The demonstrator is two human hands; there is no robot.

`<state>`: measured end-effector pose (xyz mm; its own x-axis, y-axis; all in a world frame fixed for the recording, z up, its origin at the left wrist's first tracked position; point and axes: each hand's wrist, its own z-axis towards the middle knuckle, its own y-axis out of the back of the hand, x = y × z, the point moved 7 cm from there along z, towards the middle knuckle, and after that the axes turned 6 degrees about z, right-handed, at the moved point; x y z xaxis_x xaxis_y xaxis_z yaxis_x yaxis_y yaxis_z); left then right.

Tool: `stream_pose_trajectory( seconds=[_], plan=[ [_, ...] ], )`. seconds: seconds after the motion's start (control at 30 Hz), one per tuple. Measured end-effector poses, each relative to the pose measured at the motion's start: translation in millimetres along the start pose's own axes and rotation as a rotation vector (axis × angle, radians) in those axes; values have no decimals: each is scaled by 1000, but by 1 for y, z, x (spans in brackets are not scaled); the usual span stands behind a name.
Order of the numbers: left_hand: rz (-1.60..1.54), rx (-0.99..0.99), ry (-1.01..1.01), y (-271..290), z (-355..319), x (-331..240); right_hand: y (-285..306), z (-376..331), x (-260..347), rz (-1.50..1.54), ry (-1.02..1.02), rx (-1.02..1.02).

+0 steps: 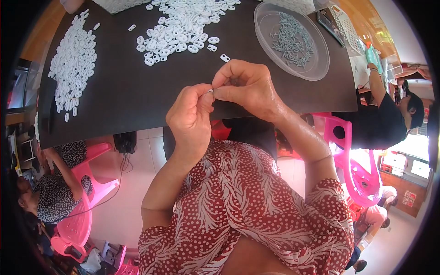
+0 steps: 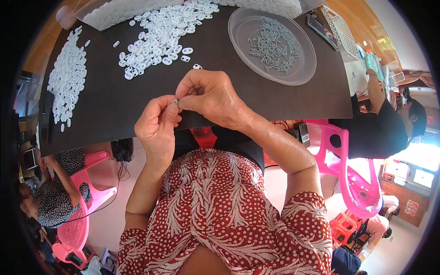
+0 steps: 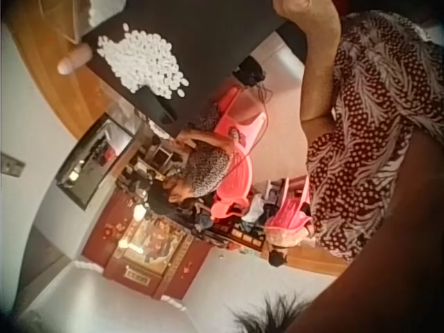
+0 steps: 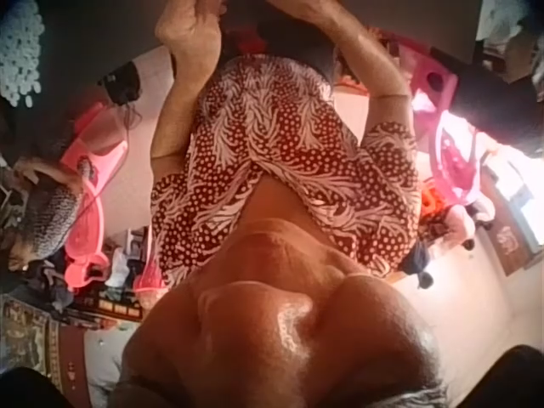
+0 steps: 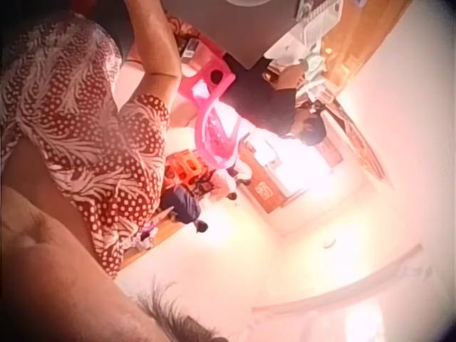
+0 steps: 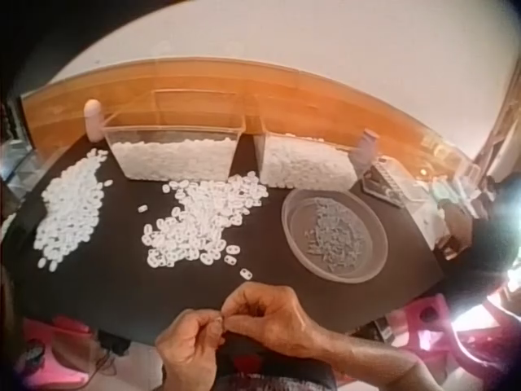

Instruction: Assembling small white plastic components by inserting one piece into another.

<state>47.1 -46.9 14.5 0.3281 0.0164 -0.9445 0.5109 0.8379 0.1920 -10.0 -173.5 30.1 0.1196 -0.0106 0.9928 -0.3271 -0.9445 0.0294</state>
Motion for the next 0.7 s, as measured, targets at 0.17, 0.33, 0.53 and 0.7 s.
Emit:
stream_pose_trajectory(
  seconds=[0.17, 0.33, 0.53, 0.7],
  plan=[
    [-159, -28, 148, 5, 6, 0, -4, 3, 2, 53, 129, -96],
    [-277, -30, 207, 6, 5, 4, -8, 2, 7, 45, 179, -89],
    [-60, -76, 47, 6, 4, -1, -8, 1, 9, -88, 224, -134],
    [156, -136, -142, 7, 2, -5, -12, 1, 5, -234, 198, -133]
  ],
)
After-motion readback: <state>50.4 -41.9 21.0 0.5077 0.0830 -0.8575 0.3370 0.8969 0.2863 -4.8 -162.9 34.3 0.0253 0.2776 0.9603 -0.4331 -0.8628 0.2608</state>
